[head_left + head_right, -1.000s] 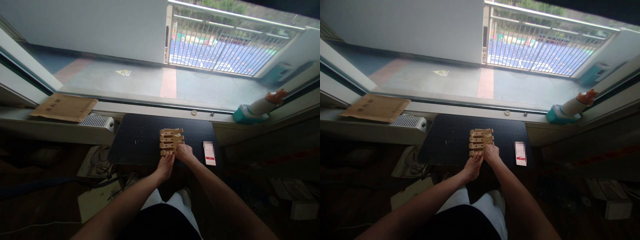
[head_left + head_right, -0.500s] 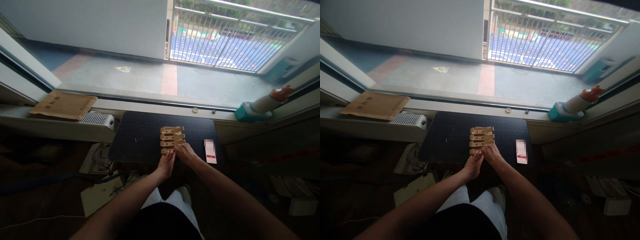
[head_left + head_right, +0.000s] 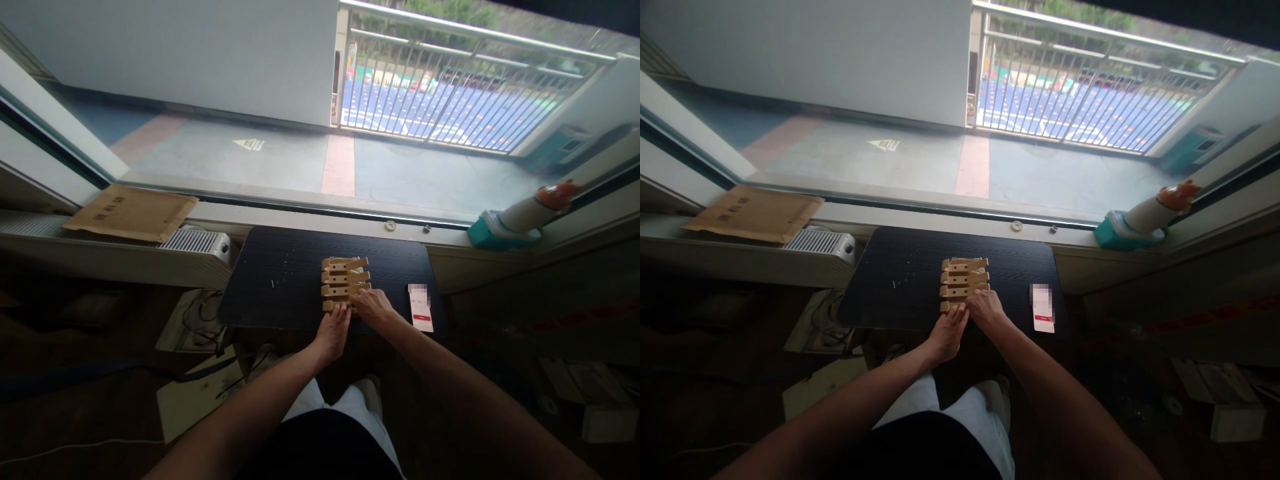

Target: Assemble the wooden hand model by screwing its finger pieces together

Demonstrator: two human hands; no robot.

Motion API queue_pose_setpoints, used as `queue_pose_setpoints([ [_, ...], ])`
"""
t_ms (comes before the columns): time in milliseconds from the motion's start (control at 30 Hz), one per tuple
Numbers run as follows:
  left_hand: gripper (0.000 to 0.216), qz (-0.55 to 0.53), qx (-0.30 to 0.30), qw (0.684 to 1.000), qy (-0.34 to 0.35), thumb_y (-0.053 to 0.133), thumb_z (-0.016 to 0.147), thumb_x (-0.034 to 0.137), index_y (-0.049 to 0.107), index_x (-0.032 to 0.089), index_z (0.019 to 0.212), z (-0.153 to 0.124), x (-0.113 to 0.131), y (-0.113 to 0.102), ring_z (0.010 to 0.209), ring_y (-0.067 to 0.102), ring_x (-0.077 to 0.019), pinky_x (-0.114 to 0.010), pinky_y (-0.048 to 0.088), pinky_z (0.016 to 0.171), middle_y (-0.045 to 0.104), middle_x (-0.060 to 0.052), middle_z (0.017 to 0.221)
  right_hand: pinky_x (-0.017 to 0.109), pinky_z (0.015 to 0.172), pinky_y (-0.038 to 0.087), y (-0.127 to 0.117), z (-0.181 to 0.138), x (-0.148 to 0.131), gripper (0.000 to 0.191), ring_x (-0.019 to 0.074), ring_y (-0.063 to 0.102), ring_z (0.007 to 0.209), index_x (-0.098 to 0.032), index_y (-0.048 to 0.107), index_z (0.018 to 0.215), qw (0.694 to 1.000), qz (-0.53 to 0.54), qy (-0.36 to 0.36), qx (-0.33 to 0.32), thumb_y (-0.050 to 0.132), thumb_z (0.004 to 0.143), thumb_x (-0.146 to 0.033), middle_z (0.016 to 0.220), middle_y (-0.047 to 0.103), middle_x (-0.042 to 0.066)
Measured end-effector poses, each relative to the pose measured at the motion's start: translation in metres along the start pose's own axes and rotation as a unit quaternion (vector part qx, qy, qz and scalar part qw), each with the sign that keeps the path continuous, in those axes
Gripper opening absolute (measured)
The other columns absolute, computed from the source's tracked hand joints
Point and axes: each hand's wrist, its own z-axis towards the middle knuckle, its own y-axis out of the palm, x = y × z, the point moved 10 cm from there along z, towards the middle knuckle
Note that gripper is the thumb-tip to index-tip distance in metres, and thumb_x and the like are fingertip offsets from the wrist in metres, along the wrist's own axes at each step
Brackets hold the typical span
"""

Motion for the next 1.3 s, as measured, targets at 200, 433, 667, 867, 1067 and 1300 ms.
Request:
queue_pose_setpoints([
  [200, 0.071, -0.021, 0.004, 1.0, -0.001, 0.056, 0.072, 0.019, 0.034, 0.008, 0.138, 0.0, 0.0, -0.001, 0.133, 0.026, -0.0323, -0.043, 0.035, 0.103, 0.03, -0.019, 0.146, 0.031, 0.08, 0.049, 0.006, 0.0, -0.013, 0.033, 0.0259, 0.065, 0.098, -0.01, 0.072, 0.095, 0.998, -0.004, -0.059, -0.001, 0.04, 0.089, -0.007, 0.1, 0.07, 0.017],
  [433, 0.081, -0.015, -0.008, 1.0, -0.006, 0.058, 0.069, 0.019, 0.026, 0.006, 0.141, 0.0, 0.0, 0.003, 0.134, 0.025, -0.034, -0.044, 0.035, 0.103, 0.027, -0.021, 0.148, 0.028, 0.077, 0.048, 0.017, 0.009, 0.008, 0.029, 0.0235, 0.067, 0.094, -0.014, 0.072, 0.095, 0.999, 0.021, 0.033, -0.009, 0.044, 0.089, -0.02, 0.097, 0.072, 0.014],
  [667, 0.08, -0.009, -0.01, 1.0, -0.009, 0.06, 0.068, 0.019, 0.03, 0.008, 0.14, 0.001, 0.001, -0.003, 0.133, 0.028, -0.0343, -0.043, 0.036, 0.102, 0.03, -0.02, 0.147, 0.028, 0.072, 0.049, 0.016, 0.007, 0.024, 0.029, 0.0225, 0.068, 0.091, -0.017, 0.069, 0.099, 0.995, 0.032, 0.099, -0.008, 0.043, 0.088, -0.025, 0.098, 0.072, 0.013],
  [867, 0.077, -0.009, -0.012, 1.0, -0.016, 0.061, 0.068, 0.021, 0.032, 0.009, 0.138, 0.002, 0.002, -0.012, 0.129, 0.031, -0.0332, -0.042, 0.039, 0.1, 0.031, -0.019, 0.145, 0.031, 0.079, 0.048, 0.001, -0.001, 0.003, 0.028, 0.0235, 0.065, 0.097, -0.017, 0.069, 0.101, 1.0, 0.011, -0.016, 0.007, 0.042, 0.09, -0.015, 0.102, 0.07, 0.012],
  [1067, 0.073, -0.016, -0.019, 0.999, -0.022, 0.061, 0.067, 0.016, 0.036, 0.01, 0.135, 0.003, 0.001, -0.01, 0.128, 0.033, -0.0322, -0.041, 0.04, 0.099, 0.031, -0.019, 0.144, 0.033, 0.079, 0.049, 0.007, 0.001, -0.004, 0.031, 0.0264, 0.065, 0.097, -0.011, 0.07, 0.099, 0.998, 0.007, -0.057, 0.002, 0.04, 0.09, -0.009, 0.101, 0.07, 0.017],
  [1300, 0.082, -0.01, -0.011, 1.0, -0.018, 0.063, 0.064, 0.021, 0.031, 0.006, 0.138, 0.005, 0.0, -0.001, 0.131, 0.029, -0.0338, -0.042, 0.039, 0.1, 0.03, -0.02, 0.145, 0.03, 0.075, 0.05, 0.021, 0.007, 0.012, 0.028, 0.0245, 0.068, 0.092, -0.014, 0.072, 0.093, 0.998, 0.033, 0.052, -0.008, 0.044, 0.089, -0.02, 0.096, 0.072, 0.016],
])
